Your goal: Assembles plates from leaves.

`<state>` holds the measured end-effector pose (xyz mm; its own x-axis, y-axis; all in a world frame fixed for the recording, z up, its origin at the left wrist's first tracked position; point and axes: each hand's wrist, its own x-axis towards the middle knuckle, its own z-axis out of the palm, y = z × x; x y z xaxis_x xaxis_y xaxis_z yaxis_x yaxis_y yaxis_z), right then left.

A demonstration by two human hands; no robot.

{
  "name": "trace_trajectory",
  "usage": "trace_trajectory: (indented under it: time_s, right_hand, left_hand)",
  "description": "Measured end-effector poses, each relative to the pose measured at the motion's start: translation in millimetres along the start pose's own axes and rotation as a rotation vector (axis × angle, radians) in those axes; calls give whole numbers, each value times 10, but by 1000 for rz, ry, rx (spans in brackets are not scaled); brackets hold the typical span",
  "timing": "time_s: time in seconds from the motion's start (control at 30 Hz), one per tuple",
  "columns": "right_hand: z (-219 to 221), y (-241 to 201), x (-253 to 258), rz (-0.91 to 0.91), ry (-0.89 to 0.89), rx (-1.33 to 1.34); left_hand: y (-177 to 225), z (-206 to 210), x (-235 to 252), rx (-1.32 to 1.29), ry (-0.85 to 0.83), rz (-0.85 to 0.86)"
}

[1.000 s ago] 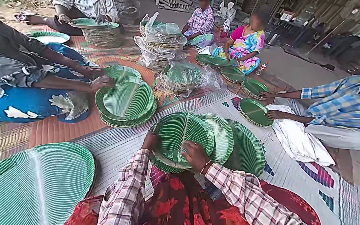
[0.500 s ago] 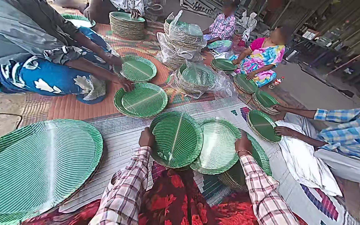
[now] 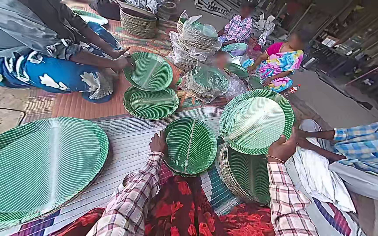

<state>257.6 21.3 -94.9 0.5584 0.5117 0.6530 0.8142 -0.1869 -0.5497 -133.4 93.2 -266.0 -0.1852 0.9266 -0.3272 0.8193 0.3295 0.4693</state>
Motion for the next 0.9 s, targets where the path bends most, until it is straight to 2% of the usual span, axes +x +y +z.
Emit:
trace_trajectory:
  time_s: [0.1, 0.17, 0.23, 0.3, 0.33, 0.4, 0.47, 0.53, 0.6, 0.73, 0.9]
  right_hand:
    - [70, -75, -137, -9, -81, 52]
    - [222, -153, -343, 16, -210, 92]
    - [449, -195, -628, 36, -348, 131]
    - [662, -202, -944, 47, -508, 144]
    - [728, -226, -1066, 50, -611, 106]
    - [777, -290, -1204, 21, -790, -18]
    - [746, -340, -1216, -38, -871, -195]
    - [701, -321, -1141, -54, -896, -356]
    - [647, -252, -1041, 25, -985, -464]
    - [630, -27, -1062, 130, -1264, -622]
    - [604, -224, -1123, 106, -1263, -728]
  left_hand:
    - [-6, -61, 2, -52, -4, -19]
    - [6, -64, 54, -174, 121, 8]
    - [86, -73, 97, -272, 294, 95]
    - [224, -72, 103, -306, 371, 252]
    - [299, -62, 85, -278, 342, 339]
    - [442, -9, -40, -138, 111, 440]
    - [547, 141, -226, 96, -186, 428]
    - [558, 420, -383, 237, -344, 354]
    - [570, 600, -543, 283, -347, 296]
    - [670, 517, -703, 323, -383, 217]
    - [518, 509, -463, 256, -346, 309]
